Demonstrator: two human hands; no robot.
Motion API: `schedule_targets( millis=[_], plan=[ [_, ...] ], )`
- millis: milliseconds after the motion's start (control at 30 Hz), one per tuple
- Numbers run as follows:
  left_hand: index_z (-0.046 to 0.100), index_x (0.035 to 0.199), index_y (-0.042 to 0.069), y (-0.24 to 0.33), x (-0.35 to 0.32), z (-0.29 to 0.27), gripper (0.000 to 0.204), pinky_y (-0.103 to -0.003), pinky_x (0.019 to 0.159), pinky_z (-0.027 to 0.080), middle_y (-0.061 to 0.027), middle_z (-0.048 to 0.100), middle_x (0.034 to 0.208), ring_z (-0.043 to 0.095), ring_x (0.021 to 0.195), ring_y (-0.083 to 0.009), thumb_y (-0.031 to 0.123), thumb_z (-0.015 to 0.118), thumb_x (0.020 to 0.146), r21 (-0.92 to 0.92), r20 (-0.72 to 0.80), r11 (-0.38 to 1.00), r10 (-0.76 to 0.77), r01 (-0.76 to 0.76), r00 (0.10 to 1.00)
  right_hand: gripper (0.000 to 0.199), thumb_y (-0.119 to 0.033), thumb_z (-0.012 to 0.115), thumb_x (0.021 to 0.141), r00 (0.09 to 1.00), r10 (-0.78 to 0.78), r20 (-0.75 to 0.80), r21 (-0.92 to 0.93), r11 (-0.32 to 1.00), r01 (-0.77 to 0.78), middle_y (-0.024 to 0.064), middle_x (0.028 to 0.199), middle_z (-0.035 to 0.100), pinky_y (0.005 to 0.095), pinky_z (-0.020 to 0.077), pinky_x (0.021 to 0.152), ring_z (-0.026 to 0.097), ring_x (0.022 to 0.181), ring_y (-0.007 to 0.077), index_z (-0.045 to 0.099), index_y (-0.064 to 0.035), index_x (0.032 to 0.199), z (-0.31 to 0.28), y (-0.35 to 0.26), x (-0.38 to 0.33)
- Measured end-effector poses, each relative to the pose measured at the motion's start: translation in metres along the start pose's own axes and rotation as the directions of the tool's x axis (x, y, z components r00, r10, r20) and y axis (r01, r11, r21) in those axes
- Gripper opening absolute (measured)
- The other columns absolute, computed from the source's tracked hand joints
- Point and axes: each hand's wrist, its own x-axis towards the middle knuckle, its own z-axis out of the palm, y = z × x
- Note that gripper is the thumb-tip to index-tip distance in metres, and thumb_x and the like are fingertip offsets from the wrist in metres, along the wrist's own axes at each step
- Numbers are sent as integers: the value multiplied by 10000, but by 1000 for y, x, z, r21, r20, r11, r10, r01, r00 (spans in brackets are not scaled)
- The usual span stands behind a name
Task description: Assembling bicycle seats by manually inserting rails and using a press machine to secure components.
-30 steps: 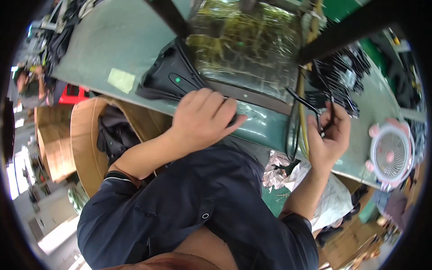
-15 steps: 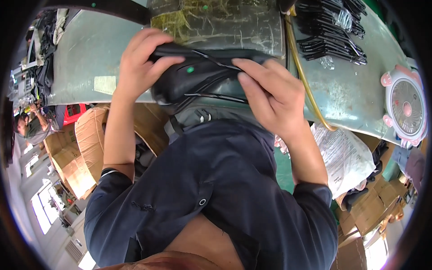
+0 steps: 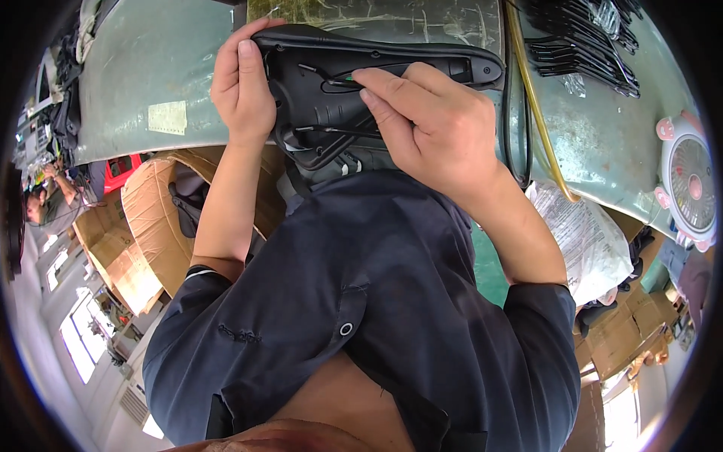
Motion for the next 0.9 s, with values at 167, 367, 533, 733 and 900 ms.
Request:
schedule_targets(
  millis=[167,367,533,733,900],
  plan=[
    [674,1276,-25,-3,-2,3,262,-166,703,417,-63,758,1188,457,727,-8,108,486,1149,-43,-56,999,-28,26,998,239,-28,801,877,999,-33,-7,-47,998,33,40,701,565,315,435,503,548,549,178,809,-66,1113,6,2,-2],
    [678,1251,-32,0,-2,3,262,-183,751,451,-75,756,1185,520,784,-32,103,477,1149,-60,-46,996,-64,61,997,227,-121,839,809,983,-177,-42,-136,976,170,5,686,532,338,453,485,572,540,193,816,-149,1033,12,0,20],
    [672,1213,-43,-1,-1,5,254,-259,903,518,-107,757,1168,662,987,-134,89,465,1144,59,-23,998,-17,18,1000,234,-119,832,791,978,-206,-16,-127,971,202,-3,693,537,339,459,485,577,549,197,807,-164,1019,12,5,25],
    [674,1211,-38,4,-1,4,241,-304,926,529,-135,760,1144,694,1014,-208,54,469,1124,156,4,987,34,-34,999,165,-149,781,825,960,-278,27,-120,953,279,13,709,571,378,481,498,636,588,236,793,-200,982,10,15,43],
    [675,1236,20,9,17,-11,293,-425,955,554,-186,722,1234,705,1066,-357,75,707,950,330,291,879,252,-344,923,146,-211,785,849,935,-317,159,-37,945,326,24,706,584,401,524,570,668,667,255,778,-187,993,-10,20,52]
  ],
)
